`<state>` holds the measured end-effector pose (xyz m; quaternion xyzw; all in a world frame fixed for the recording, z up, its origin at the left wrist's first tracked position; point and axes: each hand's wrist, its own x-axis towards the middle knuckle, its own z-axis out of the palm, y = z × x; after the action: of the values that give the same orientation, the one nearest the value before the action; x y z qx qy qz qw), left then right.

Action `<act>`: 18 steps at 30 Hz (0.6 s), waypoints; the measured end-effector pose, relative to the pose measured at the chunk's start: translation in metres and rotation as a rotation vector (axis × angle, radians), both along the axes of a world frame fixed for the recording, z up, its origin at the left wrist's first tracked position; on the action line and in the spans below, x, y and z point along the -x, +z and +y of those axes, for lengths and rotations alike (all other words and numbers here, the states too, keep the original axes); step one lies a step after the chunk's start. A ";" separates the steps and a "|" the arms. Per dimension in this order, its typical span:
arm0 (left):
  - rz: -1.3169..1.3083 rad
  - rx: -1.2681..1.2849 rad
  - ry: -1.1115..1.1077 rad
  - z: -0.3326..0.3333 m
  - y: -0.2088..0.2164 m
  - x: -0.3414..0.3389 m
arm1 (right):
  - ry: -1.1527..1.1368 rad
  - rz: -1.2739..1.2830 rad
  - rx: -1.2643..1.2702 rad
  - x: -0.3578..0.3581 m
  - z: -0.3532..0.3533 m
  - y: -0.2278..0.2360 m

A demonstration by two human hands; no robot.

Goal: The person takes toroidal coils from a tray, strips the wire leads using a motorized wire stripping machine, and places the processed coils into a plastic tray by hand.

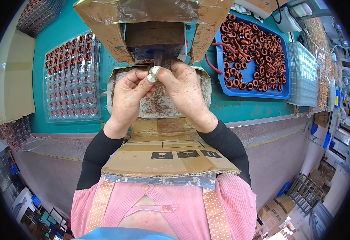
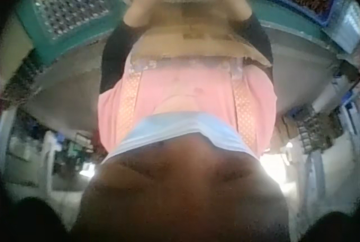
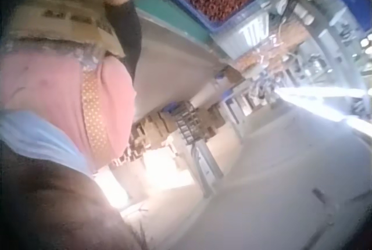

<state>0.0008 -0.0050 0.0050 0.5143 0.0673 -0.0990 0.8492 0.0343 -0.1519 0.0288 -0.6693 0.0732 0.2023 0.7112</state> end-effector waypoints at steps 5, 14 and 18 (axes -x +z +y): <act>-0.006 -0.011 -0.009 0.000 0.001 0.006 | 0.029 0.007 -0.082 0.007 -0.001 0.006; -0.845 -1.214 0.105 0.010 0.014 0.000 | 0.304 -0.250 0.259 0.009 -0.013 0.013; -0.824 -1.230 0.112 0.011 0.021 -0.002 | 0.253 -0.033 0.122 0.011 -0.014 0.014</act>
<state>0.0032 0.0056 0.0263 0.8883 -0.1875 0.2010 0.3680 0.0231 -0.1656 0.0426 -0.7186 -0.0115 0.2745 0.6389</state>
